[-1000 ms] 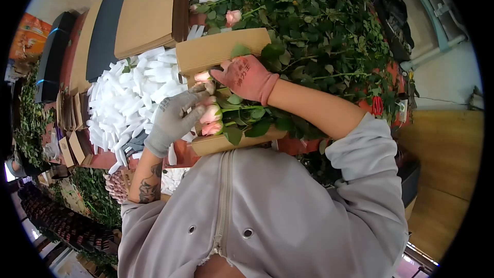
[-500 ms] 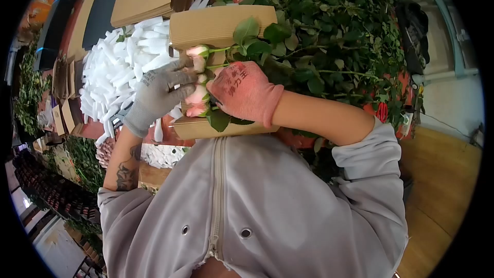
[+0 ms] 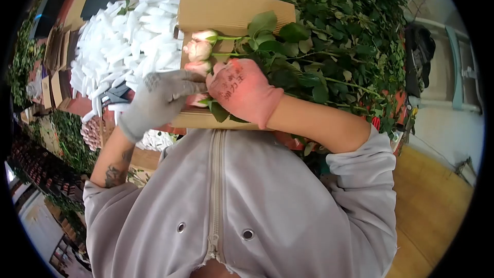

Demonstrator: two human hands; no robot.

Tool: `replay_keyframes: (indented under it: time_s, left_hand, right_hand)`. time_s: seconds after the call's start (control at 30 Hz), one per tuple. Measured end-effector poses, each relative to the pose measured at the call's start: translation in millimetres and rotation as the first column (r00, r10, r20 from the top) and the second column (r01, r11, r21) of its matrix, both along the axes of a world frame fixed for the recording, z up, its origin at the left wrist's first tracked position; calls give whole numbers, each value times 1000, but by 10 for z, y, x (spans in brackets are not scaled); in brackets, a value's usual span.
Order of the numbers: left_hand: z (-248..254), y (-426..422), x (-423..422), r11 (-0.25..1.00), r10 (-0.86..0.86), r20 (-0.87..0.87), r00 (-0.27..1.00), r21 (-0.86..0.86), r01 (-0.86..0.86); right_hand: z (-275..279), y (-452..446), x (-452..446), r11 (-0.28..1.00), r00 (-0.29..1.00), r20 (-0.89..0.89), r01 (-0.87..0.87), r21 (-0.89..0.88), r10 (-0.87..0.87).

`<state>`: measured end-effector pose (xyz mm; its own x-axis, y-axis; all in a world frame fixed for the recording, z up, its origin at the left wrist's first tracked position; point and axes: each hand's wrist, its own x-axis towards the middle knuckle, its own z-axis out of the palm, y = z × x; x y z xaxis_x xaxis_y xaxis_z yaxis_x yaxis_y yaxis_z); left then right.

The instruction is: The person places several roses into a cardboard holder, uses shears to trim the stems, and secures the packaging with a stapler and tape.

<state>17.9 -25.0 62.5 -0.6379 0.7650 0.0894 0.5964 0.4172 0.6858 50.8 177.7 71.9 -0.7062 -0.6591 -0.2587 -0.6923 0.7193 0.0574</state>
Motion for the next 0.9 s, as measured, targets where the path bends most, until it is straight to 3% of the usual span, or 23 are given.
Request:
replay_keyframes:
  time_s: [0.07,0.1,0.13,0.2,0.23,0.33,0.4,0.57,0.73,0.8,0.87,0.9]
  left_hand:
    - [-40,-36,-90,1000,-21,38,999,20,20]
    - [-45,-51,-110,999,-37,54,998,20,36]
    - [-60,-63,-132,998,-54,67,996,20,53]
    - [-149,-91,-168,999,-41,96,995,18,40]
    - [-153,-83,-185,997,-70,89,994,43,66]
    - [-203,-90,-205,993,-97,130,987,75,88]
    - [-201,-91,-201,990,-117,116,986,88,108]
    - [-186,-96,-126,993,-59,134,989,105,45]
    - [2,-59,-96,997,-64,152,986,46,58]
    - [331,66,72,908,-7,-108,994,-417,-39]
    - [380,113,351,934,8,-181,983,-350,-72]
    - [315,144,520,957,150,-188,971,-218,-190]
  right_hand:
    - [-50,89,98,916,913,-408,-150,-372,-16]
    - [70,108,137,871,927,-374,-191,-453,9]
    - [95,85,138,868,928,-373,-208,-450,29]
    - [112,47,161,978,984,130,139,-155,-120]
    - [-13,76,85,970,977,172,156,-189,-123]
    - [-45,42,45,979,990,143,33,-202,-4]
    - [-70,46,41,974,995,98,35,-224,-13]
    - [-83,88,-72,978,957,290,52,-202,9]
    - [24,33,-106,989,956,287,-23,-146,65]
    - [22,28,-72,989,961,259,-62,-133,95]
    - [-6,57,-36,986,976,189,-80,-143,106]
    - [2,69,-21,970,986,129,-70,-234,103]
